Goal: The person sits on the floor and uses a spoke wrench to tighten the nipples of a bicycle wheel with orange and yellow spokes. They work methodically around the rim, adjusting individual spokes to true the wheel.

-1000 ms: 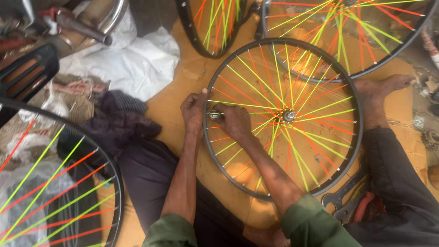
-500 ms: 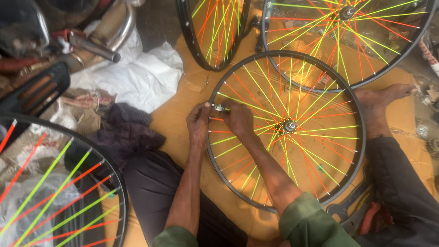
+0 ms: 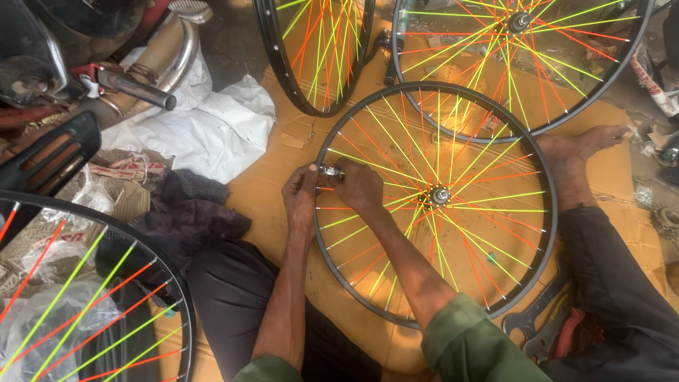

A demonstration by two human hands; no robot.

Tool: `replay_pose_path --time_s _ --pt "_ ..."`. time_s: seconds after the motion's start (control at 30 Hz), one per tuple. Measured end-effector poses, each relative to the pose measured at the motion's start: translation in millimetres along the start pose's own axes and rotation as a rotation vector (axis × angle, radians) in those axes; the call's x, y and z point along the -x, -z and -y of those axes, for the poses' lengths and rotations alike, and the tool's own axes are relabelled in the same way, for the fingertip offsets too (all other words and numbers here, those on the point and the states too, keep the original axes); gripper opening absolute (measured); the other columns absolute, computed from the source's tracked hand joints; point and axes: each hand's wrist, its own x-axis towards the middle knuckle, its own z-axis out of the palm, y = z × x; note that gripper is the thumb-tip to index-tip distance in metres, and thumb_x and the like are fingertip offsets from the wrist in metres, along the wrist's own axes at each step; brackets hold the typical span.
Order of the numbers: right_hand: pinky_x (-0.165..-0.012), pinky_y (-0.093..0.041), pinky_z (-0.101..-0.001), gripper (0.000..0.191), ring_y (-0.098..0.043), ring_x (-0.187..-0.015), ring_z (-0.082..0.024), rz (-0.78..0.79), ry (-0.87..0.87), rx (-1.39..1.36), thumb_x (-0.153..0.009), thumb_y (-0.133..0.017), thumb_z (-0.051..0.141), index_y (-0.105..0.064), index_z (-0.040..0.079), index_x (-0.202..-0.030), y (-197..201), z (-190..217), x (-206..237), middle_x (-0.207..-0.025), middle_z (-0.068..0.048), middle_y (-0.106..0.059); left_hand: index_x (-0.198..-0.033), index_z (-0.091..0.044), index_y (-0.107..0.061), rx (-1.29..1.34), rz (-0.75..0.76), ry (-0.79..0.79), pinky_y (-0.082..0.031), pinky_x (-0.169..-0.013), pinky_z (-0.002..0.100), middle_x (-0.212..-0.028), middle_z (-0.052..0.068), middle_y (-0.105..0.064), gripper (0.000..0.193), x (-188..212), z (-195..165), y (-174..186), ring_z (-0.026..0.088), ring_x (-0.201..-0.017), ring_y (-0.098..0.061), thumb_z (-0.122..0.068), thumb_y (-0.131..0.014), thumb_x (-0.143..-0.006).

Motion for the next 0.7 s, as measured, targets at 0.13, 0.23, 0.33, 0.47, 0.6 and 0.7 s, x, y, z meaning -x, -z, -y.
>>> replay_pose_path --time_s 0.13,0.23,0.33,0.47,0.6,0.7 --pt "-0.079 -0.058 -0.0411 0.026 -0.075 -0.092 -0.029 -0.031 0.243 -0.410 -0.088 -0.078 0.028 -0.069 0.014 -0.108 4 -11 8 -0.100 -0.008 -0.076 -0.110 -0.005 -0.074 0.063 0.008 0.008 -0.053 -0.077 0.034 -0.092 0.003 -0.072 0.030 0 -1 -1 0.015 -0.083 -0.066 -0.032 -0.069 -0.098" --pt "-0.075 -0.058 -0.0408 0.035 -0.077 -0.088 -0.027 -0.088 0.176 -0.467 -0.084 -0.076 0.031 -0.062 0.012 -0.109 1 -14 8 -0.101 -0.006 -0.076 -0.110 -0.005 -0.073 0.029 0.000 0.024 -0.052 -0.079 0.032 -0.093 0.002 -0.072 0.030 3 -3 -2 0.012 -0.086 -0.066 -0.032 -0.069 -0.098" --pt "-0.078 -0.055 -0.0412 0.025 -0.075 -0.089 -0.029 -0.012 0.021 -0.027 -0.089 -0.076 0.030 -0.068 0.015 -0.107 -7 -4 -3 -0.097 -0.008 -0.077 -0.109 -0.005 -0.073 -0.003 -0.011 0.011 -0.052 -0.078 0.032 -0.094 0.001 -0.074 0.030 3 -6 -2 0.011 -0.087 -0.067 -0.032 -0.068 -0.097" --pt "-0.077 -0.052 -0.0426 0.030 -0.073 -0.089 -0.031 0.025 0.002 0.010 -0.082 -0.084 0.034 -0.072 0.018 -0.104 -3 -1 -4 -0.093 -0.011 -0.077 -0.108 -0.005 -0.074 0.001 -0.013 0.019 -0.052 -0.077 0.033 -0.092 0.003 -0.073 0.029 3 -7 -3 0.013 -0.086 -0.067 -0.032 -0.069 -0.098" --pt "-0.074 -0.058 -0.0418 0.034 -0.075 -0.085 -0.028 -0.005 0.104 -0.475 -0.082 -0.076 0.033 -0.063 0.013 -0.106 5 -10 9 -0.101 -0.006 -0.077 -0.109 -0.005 -0.074 0.032 -0.014 0.031 -0.053 -0.079 0.033 -0.093 0.002 -0.073 0.029 4 -6 -4 0.012 -0.087 -0.067 -0.031 -0.069 -0.097" --pt "-0.077 -0.057 -0.0409 0.035 -0.075 -0.094 -0.027 -0.075 0.118 -0.329 -0.080 -0.077 0.032 -0.065 0.016 -0.108 0 -8 6 -0.100 -0.007 -0.077 -0.108 -0.004 -0.074 0.015 -0.015 0.025 -0.053 -0.079 0.032 -0.094 0.002 -0.073 0.029 5 -8 -3 0.012 -0.086 -0.067 -0.031 -0.068 -0.097"
